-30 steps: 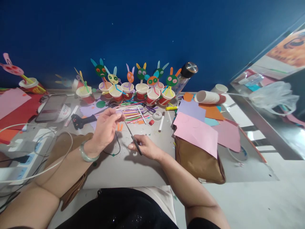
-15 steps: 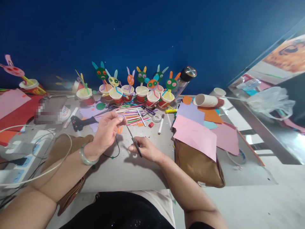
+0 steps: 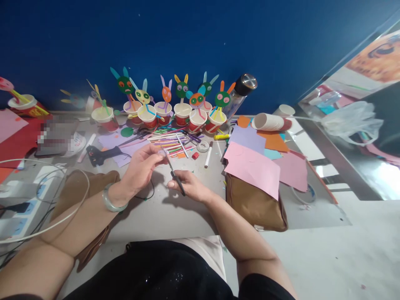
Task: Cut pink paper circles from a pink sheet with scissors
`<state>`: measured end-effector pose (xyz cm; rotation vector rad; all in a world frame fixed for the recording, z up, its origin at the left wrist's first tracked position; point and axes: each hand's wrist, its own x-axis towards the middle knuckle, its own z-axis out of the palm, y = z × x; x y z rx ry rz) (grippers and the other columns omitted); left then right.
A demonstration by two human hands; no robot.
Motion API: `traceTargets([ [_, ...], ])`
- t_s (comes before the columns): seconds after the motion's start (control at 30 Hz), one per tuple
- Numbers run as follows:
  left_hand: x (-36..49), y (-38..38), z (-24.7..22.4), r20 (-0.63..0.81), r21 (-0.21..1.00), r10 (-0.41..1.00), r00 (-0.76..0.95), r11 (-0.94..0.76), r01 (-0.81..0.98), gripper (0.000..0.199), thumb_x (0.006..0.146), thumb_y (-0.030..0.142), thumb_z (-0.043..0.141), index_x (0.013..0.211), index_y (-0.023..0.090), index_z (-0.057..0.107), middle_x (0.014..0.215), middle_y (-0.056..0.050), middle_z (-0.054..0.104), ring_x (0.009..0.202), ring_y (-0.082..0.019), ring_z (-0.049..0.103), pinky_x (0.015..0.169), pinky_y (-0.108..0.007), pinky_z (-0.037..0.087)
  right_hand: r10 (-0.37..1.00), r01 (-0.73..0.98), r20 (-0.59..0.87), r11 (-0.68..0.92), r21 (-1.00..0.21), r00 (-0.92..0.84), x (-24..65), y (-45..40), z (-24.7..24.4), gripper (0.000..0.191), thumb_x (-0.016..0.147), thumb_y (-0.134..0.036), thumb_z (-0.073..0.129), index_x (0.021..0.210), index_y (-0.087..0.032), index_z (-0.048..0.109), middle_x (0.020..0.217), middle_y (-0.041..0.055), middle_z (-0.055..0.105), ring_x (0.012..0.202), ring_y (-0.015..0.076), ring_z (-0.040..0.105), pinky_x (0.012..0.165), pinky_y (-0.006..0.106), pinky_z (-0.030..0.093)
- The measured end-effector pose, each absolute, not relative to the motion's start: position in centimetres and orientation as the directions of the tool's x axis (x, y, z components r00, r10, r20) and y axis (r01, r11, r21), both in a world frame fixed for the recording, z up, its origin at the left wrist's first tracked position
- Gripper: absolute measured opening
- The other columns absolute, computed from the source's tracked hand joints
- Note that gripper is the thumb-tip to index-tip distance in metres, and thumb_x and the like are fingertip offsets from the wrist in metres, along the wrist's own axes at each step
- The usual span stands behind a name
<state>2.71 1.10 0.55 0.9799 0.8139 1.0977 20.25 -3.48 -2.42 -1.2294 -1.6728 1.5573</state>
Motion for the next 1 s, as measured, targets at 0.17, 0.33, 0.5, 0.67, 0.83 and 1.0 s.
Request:
traceTargets([
  [0.17, 2.77, 0.78, 0.71, -0.062, 0.932, 0.952, 0.298, 0.162, -0.325, 0.011, 0.071, 0.021, 0.069, 0.071, 0.017, 0.058, 0.070, 0.001, 0.067, 0.068, -0.011, 0.063, 0.071, -0.026, 0.051, 0.886, 0.229, -0.182, -0.089, -0.969, -0.427, 20.22, -3.53, -2.47, 0.069, 0.070, -0.086, 0.059, 0.068, -0.018, 0.045, 0.061, -0.0050, 0.037, 0.059, 0.0092, 0.032, 0.055, 0.025, 0.024],
  [0.33, 2.82, 0.69, 0.53, -0.074, 0.933, 0.945, 0.319, 0.179, -0.313, 0.013, 0.072, 0.021, 0.070, 0.070, 0.017, 0.057, 0.069, 0.001, 0.066, 0.068, -0.011, 0.062, 0.071, -0.026, 0.050, 0.892, 0.212, -0.170, -0.086, -0.973, -0.419, 20.16, -3.61, -2.42, 0.069, 0.070, -0.085, 0.060, 0.068, -0.018, 0.045, 0.060, -0.0054, 0.038, 0.058, 0.0085, 0.031, 0.054, 0.024, 0.024],
  [0.5, 2.96, 0.58, 0.39, -0.073, 0.932, 0.943, 0.326, 0.181, -0.315, 0.013, 0.072, 0.022, 0.070, 0.070, 0.017, 0.058, 0.069, 0.001, 0.066, 0.068, -0.012, 0.063, 0.070, -0.027, 0.050, 0.891, 0.195, -0.182, -0.108, -0.975, -0.415, 20.01, -3.69, -2.11, 0.069, 0.069, -0.085, 0.061, 0.068, -0.018, 0.045, 0.059, -0.0056, 0.038, 0.057, 0.0083, 0.030, 0.054, 0.025, 0.023],
  [0.67, 2.97, 0.51, 0.52, -0.087, 0.927, 0.942, 0.323, 0.195, -0.319, 0.015, 0.070, 0.021, 0.070, 0.067, 0.017, 0.056, 0.067, 0.001, 0.065, 0.067, -0.011, 0.062, 0.069, -0.027, 0.050, 0.889, 0.197, -0.188, -0.113, -0.974, -0.418, 20.03, -3.70, -2.01, 0.068, 0.070, -0.085, 0.060, 0.068, -0.018, 0.044, 0.058, -0.0057, 0.037, 0.057, 0.0084, 0.030, 0.053, 0.024, 0.023],
  [0.83, 2.92, 0.54, 0.50, -0.074, 0.930, 0.943, 0.325, 0.183, -0.318, 0.015, 0.072, 0.020, 0.070, 0.068, 0.017, 0.056, 0.067, 0.001, 0.064, 0.068, -0.011, 0.062, 0.070, -0.027, 0.050, 0.890, 0.201, -0.178, -0.100, -0.974, -0.420, 20.09, -3.70, -2.08, 0.069, 0.070, -0.085, 0.059, 0.069, -0.018, 0.046, 0.059, -0.0053, 0.037, 0.057, 0.0083, 0.030, 0.053, 0.024, 0.024],
  [1.0, 2.94, 0.56, 0.16, -0.057, 0.935, 0.943, 0.327, 0.165, -0.314, 0.014, 0.074, 0.020, 0.070, 0.070, 0.017, 0.057, 0.068, 0.002, 0.064, 0.069, -0.012, 0.062, 0.071, -0.027, 0.050, 0.893, 0.213, -0.173, -0.090, -0.973, -0.415, 20.16, -3.69, -2.23, 0.069, 0.070, -0.086, 0.059, 0.068, -0.018, 0.044, 0.060, -0.0052, 0.037, 0.058, 0.0086, 0.031, 0.053, 0.024, 0.024],
])
